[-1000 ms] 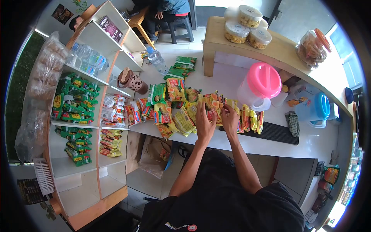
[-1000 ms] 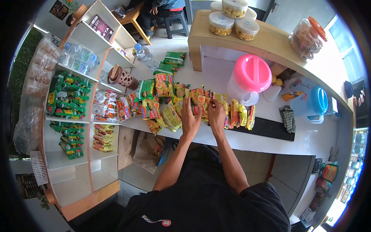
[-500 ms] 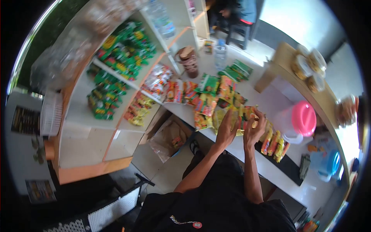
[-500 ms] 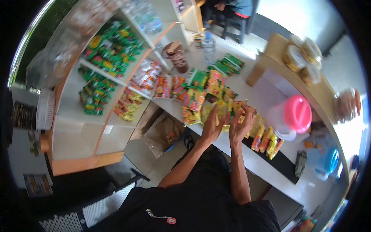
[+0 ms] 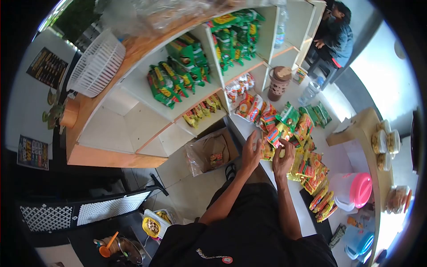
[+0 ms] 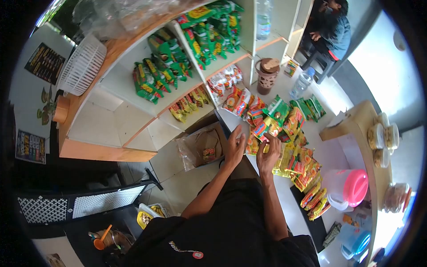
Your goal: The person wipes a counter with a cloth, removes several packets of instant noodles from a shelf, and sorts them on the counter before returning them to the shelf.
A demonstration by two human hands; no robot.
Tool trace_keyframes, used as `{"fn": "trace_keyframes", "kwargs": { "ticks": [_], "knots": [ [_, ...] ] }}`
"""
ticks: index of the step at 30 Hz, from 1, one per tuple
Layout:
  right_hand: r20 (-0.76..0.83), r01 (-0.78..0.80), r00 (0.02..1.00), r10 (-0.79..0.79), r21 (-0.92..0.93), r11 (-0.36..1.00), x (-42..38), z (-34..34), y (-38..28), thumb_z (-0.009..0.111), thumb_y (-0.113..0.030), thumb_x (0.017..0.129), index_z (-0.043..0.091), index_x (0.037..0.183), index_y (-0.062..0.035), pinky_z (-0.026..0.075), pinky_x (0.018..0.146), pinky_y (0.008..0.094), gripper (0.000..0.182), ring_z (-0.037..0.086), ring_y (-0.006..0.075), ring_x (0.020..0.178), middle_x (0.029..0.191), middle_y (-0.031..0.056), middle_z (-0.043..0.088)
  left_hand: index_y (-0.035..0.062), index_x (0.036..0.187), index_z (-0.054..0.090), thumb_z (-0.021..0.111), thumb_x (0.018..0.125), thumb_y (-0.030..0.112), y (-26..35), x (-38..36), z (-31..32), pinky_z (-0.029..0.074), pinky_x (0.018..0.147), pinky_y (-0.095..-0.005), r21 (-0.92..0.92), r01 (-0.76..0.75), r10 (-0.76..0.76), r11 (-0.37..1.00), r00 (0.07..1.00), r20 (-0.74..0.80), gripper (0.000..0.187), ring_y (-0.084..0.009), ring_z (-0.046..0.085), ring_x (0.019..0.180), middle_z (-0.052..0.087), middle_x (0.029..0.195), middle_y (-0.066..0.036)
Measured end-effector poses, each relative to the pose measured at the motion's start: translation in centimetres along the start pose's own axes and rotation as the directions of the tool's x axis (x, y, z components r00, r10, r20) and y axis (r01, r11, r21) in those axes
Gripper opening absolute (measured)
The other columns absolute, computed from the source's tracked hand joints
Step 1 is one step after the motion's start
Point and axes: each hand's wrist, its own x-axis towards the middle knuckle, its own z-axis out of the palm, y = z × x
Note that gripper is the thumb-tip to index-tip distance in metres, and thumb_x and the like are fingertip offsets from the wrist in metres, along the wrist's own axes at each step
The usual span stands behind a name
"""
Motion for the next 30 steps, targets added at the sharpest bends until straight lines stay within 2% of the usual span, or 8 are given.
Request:
{"fn": "trace_keyframes", "kwargs": {
  "ticks": [4, 10, 13, 16, 18, 21, 25, 30],
  "knots": [
    [0.137, -0.072, 0.99, 0.037, 0.265, 0.961, 0.8, 2.3, -3.6, 0.059, 0.005, 0.086, 0.066, 0.109, 0.0014, 0.051, 0.079, 0.0387, 0.025, 0.063, 0.0293, 0.088, 0.099, 0.0161, 0.066, -0.0006, 0.147, 0.042, 0.052, 0.105, 0.022, 2.5, 1.5, -5.0, 0.041, 0.108, -0.0387, 0.026, -0.155, 0.155, 0.988, 0.943, -0.294, 0.049, -0.0286, 0.047, 0.136, 0.047, 0.148, -0.018],
    [0.28, 0.0, 0.943, -0.183, 0.548, 0.836, 4.9, 6.7, -13.8, 0.06, 0.001, 0.089, 0.065, 0.114, 0.0002, 0.052, 0.084, 0.035, 0.026, 0.067, 0.0241, 0.092, 0.102, 0.0155, 0.068, -0.0004, 0.148, 0.039, 0.046, 0.104, 0.018, 12.5, 5.3, -13.6, 0.034, 0.115, -0.0417, 0.278, -0.339, 0.435, 0.899, 0.606, -0.666, 0.048, -0.028, 0.04, 0.141, 0.04, 0.153, -0.015],
    [0.325, -0.005, 0.917, -0.233, 0.593, 0.806, 5.4, 10.6, -15.9, 0.061, -0.001, 0.09, 0.065, 0.116, 0.0006, 0.053, 0.082, 0.0344, 0.026, 0.069, 0.0249, 0.089, 0.103, 0.0162, 0.07, -0.0005, 0.147, 0.039, 0.043, 0.104, 0.015, 12.2, 6.6, -15.7, 0.032, 0.117, -0.0423, 0.22, -0.361, 0.407, 0.906, 0.605, -0.684, 0.046, -0.0278, 0.039, 0.141, 0.041, 0.152, -0.015],
    [0.492, -0.279, 0.868, -0.07, 0.598, 0.751, 4.4, 16.5, -14.8, 0.061, -0.006, 0.092, 0.063, 0.119, 0.0018, 0.055, 0.082, 0.0348, 0.028, 0.071, 0.0272, 0.092, 0.107, 0.0179, 0.071, -0.002, 0.146, 0.041, 0.042, 0.102, 0.01, 7.1, 6.5, -15.9, 0.03, 0.118, -0.0456, 0.284, -0.302, 0.414, 0.91, 0.686, -0.599, 0.046, -0.0318, 0.034, 0.147, 0.04, 0.154, -0.018],
    [0.552, -0.282, 0.83, -0.08, 0.539, 0.794, 3.6, 20.3, -13.1, 0.062, -0.008, 0.093, 0.062, 0.12, 0.0029, 0.056, 0.082, 0.0356, 0.029, 0.072, 0.0278, 0.096, 0.111, 0.0196, 0.071, -0.0033, 0.145, 0.043, 0.041, 0.1, 0.007, 5.8, 6.6, -15.7, 0.027, 0.119, -0.0501, 0.444, -0.304, 0.51, 0.843, 0.715, -0.478, 0.046, -0.0403, 0.027, 0.149, 0.037, 0.156, -0.021],
    [0.613, -0.301, 0.775, -0.154, 0.572, 0.763, 2.7, 24.1, -11.3, 0.063, -0.014, 0.093, 0.059, 0.127, 0.0028, 0.055, 0.089, 0.0377, 0.038, 0.069, 0.0317, 0.108, 0.119, 0.022, 0.069, -0.0039, 0.143, 0.045, 0.044, 0.098, 0.005, 5.6, 7.3, -14.9, 0.026, 0.119, -0.0527, 0.468, -0.346, 0.562, 0.813, 0.679, -0.472, 0.046, -0.0455, 0.025, 0.149, 0.036, 0.156, -0.023],
    [0.699, -0.268, 0.674, -0.24, 0.534, 0.802, 2.3, 28.4, -9.2, 0.058, -0.02, 0.095, 0.057, 0.133, 0.0015, 0.047, 0.103, 0.0377, 0.044, 0.061, 0.0354, 0.122, 0.13, 0.0227, 0.064, -0.0051, 0.138, 0.05, 0.043, 0.094, 0.007, -0.5, 7.6, -15.7, 0.027, 0.119, -0.0543, 0.555, -0.466, 0.7, 0.689, 0.627, -0.342, 0.045, -0.0474, 0.033, 0.143, 0.04, 0.15, -0.025],
    [0.826, -0.443, 0.545, -0.146, 0.432, 0.786, 2.4, 29.4, -9.7, 0.053, -0.027, 0.101, 0.054, 0.134, 0.0045, 0.04, 0.108, 0.0352, 0.045, 0.054, 0.0292, 0.129, 0.137, 0.0214, 0.059, -0.0033, 0.148, 0.036, 0.042, 0.095, 0.008, -2.8, 7.7, -16.3, 0.026, 0.119, -0.0488, 0.364, -0.186, 0.369, 0.913, 0.757, -0.539, 0.055, -0.0425, 0.034, 0.143, 0.036, 0.153, -0.027]
  ]
}}
